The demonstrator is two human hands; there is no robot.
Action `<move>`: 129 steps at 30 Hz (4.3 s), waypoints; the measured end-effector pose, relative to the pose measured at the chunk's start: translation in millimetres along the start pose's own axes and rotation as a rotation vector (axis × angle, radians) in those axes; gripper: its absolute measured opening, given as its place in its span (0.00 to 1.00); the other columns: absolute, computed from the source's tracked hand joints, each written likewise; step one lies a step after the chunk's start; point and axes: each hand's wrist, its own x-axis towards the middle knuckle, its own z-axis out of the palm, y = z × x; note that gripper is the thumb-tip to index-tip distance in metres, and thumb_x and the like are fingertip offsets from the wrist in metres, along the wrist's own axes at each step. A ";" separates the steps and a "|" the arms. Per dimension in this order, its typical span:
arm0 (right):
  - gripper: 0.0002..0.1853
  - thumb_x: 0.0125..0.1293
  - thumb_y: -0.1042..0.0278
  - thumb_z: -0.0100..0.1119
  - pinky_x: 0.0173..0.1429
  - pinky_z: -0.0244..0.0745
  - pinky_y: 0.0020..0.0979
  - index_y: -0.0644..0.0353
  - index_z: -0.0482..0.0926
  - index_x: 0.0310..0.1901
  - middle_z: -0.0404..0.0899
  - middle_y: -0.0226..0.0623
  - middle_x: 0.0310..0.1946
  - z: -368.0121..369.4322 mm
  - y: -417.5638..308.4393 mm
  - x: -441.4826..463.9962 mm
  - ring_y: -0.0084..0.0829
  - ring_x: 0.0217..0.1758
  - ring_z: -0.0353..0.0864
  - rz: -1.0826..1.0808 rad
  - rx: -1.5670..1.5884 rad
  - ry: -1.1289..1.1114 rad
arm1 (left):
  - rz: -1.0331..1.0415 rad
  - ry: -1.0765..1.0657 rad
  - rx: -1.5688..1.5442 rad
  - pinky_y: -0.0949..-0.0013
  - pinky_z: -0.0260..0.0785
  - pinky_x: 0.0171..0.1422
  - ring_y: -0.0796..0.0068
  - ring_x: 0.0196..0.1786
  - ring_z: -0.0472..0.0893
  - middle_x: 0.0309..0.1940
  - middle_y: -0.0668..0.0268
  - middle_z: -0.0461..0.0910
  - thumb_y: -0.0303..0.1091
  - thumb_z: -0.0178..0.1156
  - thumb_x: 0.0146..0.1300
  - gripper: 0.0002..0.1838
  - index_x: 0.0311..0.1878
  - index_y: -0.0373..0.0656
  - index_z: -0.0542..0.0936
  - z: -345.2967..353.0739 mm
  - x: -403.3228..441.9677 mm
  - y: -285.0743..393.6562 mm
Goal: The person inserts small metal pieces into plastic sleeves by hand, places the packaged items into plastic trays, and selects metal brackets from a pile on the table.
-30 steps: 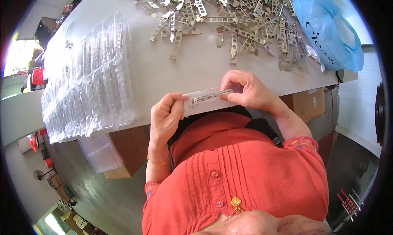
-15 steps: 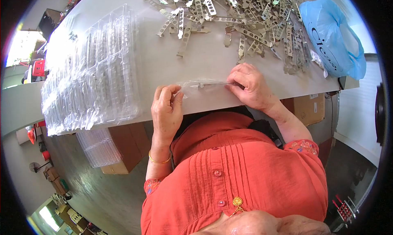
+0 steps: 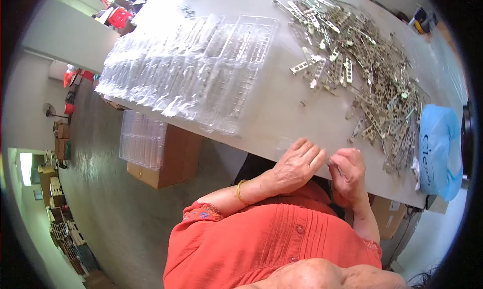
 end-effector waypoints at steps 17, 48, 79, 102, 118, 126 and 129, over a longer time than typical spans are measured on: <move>0.27 0.64 0.73 0.68 0.45 0.77 0.32 0.59 0.69 0.63 0.80 0.36 0.40 -3.4 -24.2 1.2 0.30 0.37 0.81 0.312 0.543 -0.002 | -0.181 -0.071 -0.188 0.55 0.70 0.53 0.52 0.44 0.80 0.38 0.56 0.80 0.24 0.57 0.57 0.12 0.45 0.39 0.77 -47.2 -11.9 -2.5; 0.16 0.68 0.78 0.61 0.36 0.77 0.26 0.61 0.76 0.57 0.82 0.35 0.32 2.7 33.9 -25.3 0.23 0.30 0.82 0.476 0.568 -0.015 | -0.881 0.151 0.484 0.55 0.78 0.47 0.51 0.36 0.87 0.30 0.51 0.86 0.34 0.59 0.57 0.10 0.31 0.43 0.88 -168.2 121.1 -258.4; 0.13 0.69 0.78 0.60 0.38 0.79 0.27 0.62 0.77 0.55 0.82 0.37 0.35 5.9 33.9 -25.7 0.25 0.33 0.83 0.504 0.656 -0.009 | -0.398 -0.178 0.196 0.59 0.72 0.37 0.63 0.24 0.74 0.23 0.46 0.77 0.52 0.62 0.69 0.23 0.36 0.37 0.86 -148.0 163.5 -67.8; 0.12 0.70 0.72 0.62 0.46 0.78 0.28 0.65 0.79 0.52 0.84 0.37 0.38 5.1 29.4 -21.8 0.28 0.39 0.83 0.446 0.567 0.032 | 0.290 -0.495 -0.977 0.59 0.60 0.23 0.59 0.16 0.70 0.11 0.57 0.68 0.67 0.70 0.52 0.38 0.16 0.36 0.73 -163.6 137.5 70.6; 0.21 0.61 0.67 0.71 0.46 0.77 0.30 0.62 0.78 0.54 0.85 0.34 0.40 4.3 22.2 -25.3 0.25 0.41 0.82 0.362 0.439 0.017 | 0.430 -0.159 -0.985 0.59 0.58 0.23 0.57 0.17 0.69 0.12 0.58 0.66 0.51 0.76 0.50 0.31 0.13 0.39 0.67 -167.8 86.8 87.5; 0.12 0.68 0.71 0.64 0.38 0.76 0.27 0.61 0.79 0.51 0.83 0.29 0.34 14.1 36.7 -35.9 0.20 0.33 0.80 0.366 0.367 0.020 | -0.041 0.085 -0.674 0.57 0.63 0.22 0.51 0.16 0.69 0.15 0.50 0.69 0.39 0.62 0.69 0.23 0.19 0.35 0.73 -31.5 58.3 21.8; 0.07 0.72 0.72 0.59 0.34 0.75 0.24 0.61 0.80 0.48 0.82 0.29 0.30 14.6 24.7 -28.3 0.18 0.28 0.80 0.461 0.385 0.057 | -0.217 0.111 -0.606 0.56 0.62 0.22 0.52 0.15 0.67 0.15 0.49 0.69 0.41 0.61 0.70 0.24 0.20 0.34 0.75 10.2 36.7 -17.6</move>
